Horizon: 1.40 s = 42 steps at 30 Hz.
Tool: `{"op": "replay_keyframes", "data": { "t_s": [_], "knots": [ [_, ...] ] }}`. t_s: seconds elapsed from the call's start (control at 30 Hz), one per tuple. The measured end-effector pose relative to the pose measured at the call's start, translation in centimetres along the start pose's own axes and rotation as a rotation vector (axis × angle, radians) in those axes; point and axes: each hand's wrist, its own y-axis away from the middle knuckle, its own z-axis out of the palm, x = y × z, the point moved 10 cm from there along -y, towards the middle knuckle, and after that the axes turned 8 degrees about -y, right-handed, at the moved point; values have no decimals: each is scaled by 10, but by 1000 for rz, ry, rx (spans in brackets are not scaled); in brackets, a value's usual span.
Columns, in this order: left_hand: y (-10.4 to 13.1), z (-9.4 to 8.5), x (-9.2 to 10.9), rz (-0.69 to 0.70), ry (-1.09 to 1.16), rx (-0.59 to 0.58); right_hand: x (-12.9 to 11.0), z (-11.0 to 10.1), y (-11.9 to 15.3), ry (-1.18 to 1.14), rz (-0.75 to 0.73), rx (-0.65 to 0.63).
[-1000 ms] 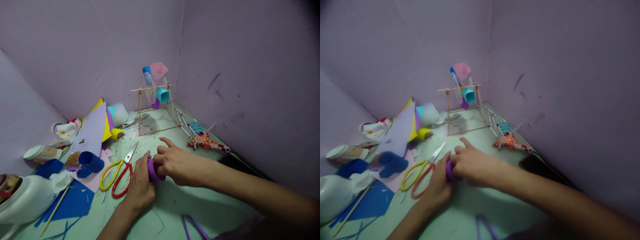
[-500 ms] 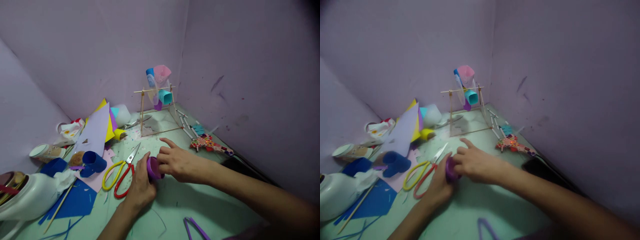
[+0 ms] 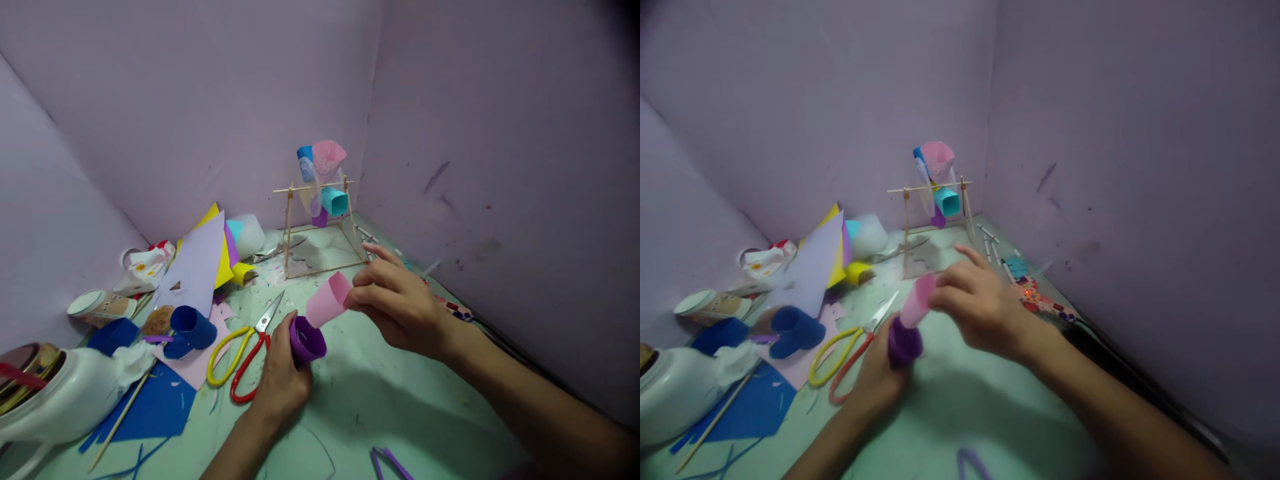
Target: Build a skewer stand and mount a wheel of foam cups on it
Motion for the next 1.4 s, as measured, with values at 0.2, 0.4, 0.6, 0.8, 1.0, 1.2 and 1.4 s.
{"op": "replay_keyframes", "data": {
  "t_s": [0.2,0.4,0.6,0.8,1.0,1.2,1.4],
  "knots": [
    [-2,-5,-7,-77,-68,4,48,27,25,229,156,-68],
    [-9,-21,-10,-165,-100,64,74,72,49,342,164,-162],
    [-10,-27,-17,-219,-102,87,90,83,51,261,248,-148],
    [-2,-26,-21,-158,9,138,85,87,45,200,245,-76],
    [3,-14,-23,-149,44,74,85,106,17,181,242,-126],
    [4,-14,-22,-150,12,70,84,154,-41,83,179,-279],
    [5,-17,-22,-167,24,79,87,195,-60,-55,167,-377]
  ]
}}
